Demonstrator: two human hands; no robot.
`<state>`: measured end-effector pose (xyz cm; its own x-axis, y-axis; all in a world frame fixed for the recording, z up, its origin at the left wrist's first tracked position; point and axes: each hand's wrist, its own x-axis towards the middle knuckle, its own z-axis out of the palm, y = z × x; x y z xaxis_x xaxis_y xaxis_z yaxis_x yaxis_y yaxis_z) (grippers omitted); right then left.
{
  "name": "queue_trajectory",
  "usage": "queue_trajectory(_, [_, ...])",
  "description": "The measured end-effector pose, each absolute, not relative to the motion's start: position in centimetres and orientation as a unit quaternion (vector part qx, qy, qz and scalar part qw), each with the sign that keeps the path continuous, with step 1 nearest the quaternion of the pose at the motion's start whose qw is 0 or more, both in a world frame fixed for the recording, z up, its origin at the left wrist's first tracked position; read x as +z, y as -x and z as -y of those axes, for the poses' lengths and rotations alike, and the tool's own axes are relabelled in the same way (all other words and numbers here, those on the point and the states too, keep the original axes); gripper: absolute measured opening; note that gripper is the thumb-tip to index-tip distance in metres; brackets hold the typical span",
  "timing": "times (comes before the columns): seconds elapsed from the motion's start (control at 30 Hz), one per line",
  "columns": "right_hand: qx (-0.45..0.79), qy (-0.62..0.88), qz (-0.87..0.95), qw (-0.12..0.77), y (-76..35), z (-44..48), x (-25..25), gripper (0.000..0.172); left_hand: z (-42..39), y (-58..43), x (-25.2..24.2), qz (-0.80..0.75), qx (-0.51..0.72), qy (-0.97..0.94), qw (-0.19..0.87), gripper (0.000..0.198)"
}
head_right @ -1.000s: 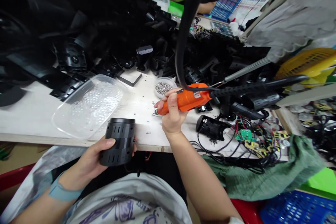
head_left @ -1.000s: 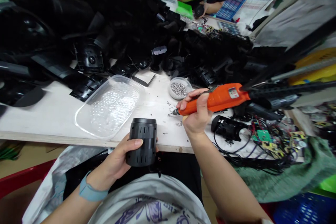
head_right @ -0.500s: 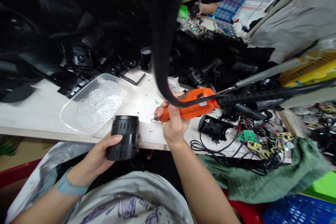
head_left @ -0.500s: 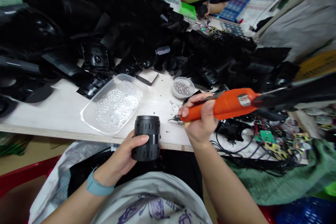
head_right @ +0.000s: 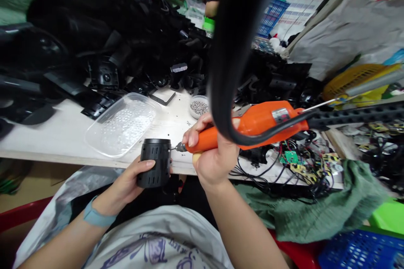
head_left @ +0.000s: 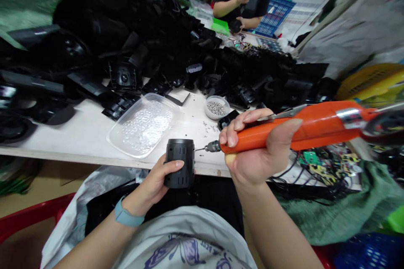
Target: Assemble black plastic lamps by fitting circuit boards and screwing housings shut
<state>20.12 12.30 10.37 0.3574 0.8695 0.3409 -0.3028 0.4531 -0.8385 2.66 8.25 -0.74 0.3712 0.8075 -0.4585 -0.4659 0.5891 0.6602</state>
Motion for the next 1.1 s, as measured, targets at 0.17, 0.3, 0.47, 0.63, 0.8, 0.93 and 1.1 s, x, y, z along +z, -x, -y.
queue_trajectory(0.17, [0.396, 0.330, 0.409, 0.753, -19.9, -12.7, 9.8, 0.046, -8.2, -2.6, -0.9, -0.378, 0.402, -0.207, 0.808, 0.040])
queue_trajectory(0.3, [0.401, 0.325, 0.415, 0.749, -19.6, -12.9, 9.4, 0.048, -8.2, -2.6, -1.0, -0.374, 0.404, -0.209, 0.808, 0.040])
queue_trajectory(0.47, [0.405, 0.326, 0.417, 0.745, -19.1, -12.8, 9.1, 0.046, -8.2, -2.7, -0.9, -0.375, 0.402, -0.209, 0.809, 0.041])
queue_trajectory(0.63, [0.394, 0.317, 0.432, 0.747, -19.0, -12.8, 9.2, 0.045, -8.4, -2.1, -1.3, -0.349, 0.393, -0.191, 0.829, 0.043])
queue_trajectory(0.8, [0.418, 0.308, 0.401, 0.755, -18.9, -12.7, 10.2, 0.046, -8.1, -1.6, -1.3, -0.243, 0.358, -0.119, 0.894, 0.058])
queue_trajectory(0.93, [0.446, 0.290, 0.383, 0.756, -18.9, -12.3, 10.8, 0.048, -6.7, -2.6, -1.1, -0.131, 0.335, -0.023, 0.933, 0.070])
queue_trajectory(1.1, [0.446, 0.257, 0.381, 0.768, -19.1, -12.0, 10.8, 0.053, -4.8, -3.9, -1.7, -0.065, 0.339, 0.062, 0.937, 0.075])
